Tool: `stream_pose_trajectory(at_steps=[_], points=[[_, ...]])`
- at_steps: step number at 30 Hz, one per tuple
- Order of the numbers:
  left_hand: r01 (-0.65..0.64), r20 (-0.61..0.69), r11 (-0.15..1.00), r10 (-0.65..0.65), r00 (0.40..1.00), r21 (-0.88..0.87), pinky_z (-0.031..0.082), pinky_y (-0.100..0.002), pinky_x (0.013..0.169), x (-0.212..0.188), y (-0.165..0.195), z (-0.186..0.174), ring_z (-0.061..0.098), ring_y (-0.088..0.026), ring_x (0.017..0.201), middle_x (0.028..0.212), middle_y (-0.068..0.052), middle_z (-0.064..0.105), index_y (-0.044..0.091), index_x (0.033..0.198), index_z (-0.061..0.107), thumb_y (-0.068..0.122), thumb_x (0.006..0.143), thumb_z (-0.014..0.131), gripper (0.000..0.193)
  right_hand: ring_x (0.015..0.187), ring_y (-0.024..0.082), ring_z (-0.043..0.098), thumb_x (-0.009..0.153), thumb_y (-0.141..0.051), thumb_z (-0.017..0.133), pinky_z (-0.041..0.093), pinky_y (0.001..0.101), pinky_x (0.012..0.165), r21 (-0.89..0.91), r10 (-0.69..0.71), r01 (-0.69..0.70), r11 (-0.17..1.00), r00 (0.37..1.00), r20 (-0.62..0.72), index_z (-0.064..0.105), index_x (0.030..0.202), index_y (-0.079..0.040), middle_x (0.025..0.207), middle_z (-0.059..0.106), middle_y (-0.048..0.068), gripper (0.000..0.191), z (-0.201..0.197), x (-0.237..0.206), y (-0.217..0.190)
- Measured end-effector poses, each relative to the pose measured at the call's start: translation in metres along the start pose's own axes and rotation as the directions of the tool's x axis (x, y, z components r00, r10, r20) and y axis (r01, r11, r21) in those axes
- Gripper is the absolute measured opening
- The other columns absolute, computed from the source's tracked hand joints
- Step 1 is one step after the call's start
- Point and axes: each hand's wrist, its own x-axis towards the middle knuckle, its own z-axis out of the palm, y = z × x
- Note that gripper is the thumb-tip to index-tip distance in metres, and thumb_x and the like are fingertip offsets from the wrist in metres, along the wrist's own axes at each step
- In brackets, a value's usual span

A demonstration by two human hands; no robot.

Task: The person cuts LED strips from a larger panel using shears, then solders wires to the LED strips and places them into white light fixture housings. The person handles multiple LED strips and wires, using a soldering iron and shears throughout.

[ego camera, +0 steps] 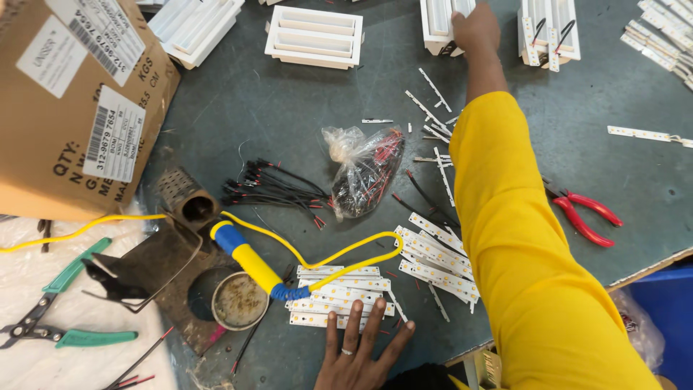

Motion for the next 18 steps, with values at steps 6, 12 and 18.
stream_pose_trajectory(at_steps=[6,12,18], points=[[0.004,0.131,0.995,0.01,0.991,-0.105,0.016,-0.067,0.115,0.003,0.0,-0.011,0.018,-0.045,0.15,0.165,-0.02,0.023,0.035,0.157,0.039,0.031,0.093,0.05,0.065,0.115,0.04,0.06,0.095,-0.044,0.066,0.048,0.0504,0.093,-0.072,-0.072,0.066,0.995,0.993,-0.089,0.061,0.129,-0.008,0.127,0.065,0.018,0.05,-0.006,-0.017,0.002],[-0.002,0.137,0.997,0.013,0.99,-0.079,0.016,-0.065,0.117,0.001,0.001,-0.011,0.016,-0.045,0.152,0.166,-0.019,0.02,0.035,0.158,0.037,0.029,0.095,0.051,0.065,0.12,0.033,0.063,0.087,-0.046,0.069,0.049,0.0448,0.1,0.048,0.246,-0.244,0.969,0.968,-0.047,0.065,0.13,-0.016,0.13,0.067,0.012,0.052,-0.016,-0.037,-0.003],[-0.013,0.076,0.999,0.016,0.997,-0.04,0.015,-0.067,0.117,-0.001,0.0,0.0,0.018,-0.043,0.152,0.166,-0.019,0.023,0.035,0.158,0.039,0.029,0.098,0.045,0.06,0.114,0.04,0.064,0.086,-0.044,0.075,0.051,0.0462,0.095,-0.025,0.224,-0.224,0.974,0.974,-0.024,0.069,0.114,-0.003,0.121,0.067,0.022,0.051,-0.013,-0.029,-0.008]])
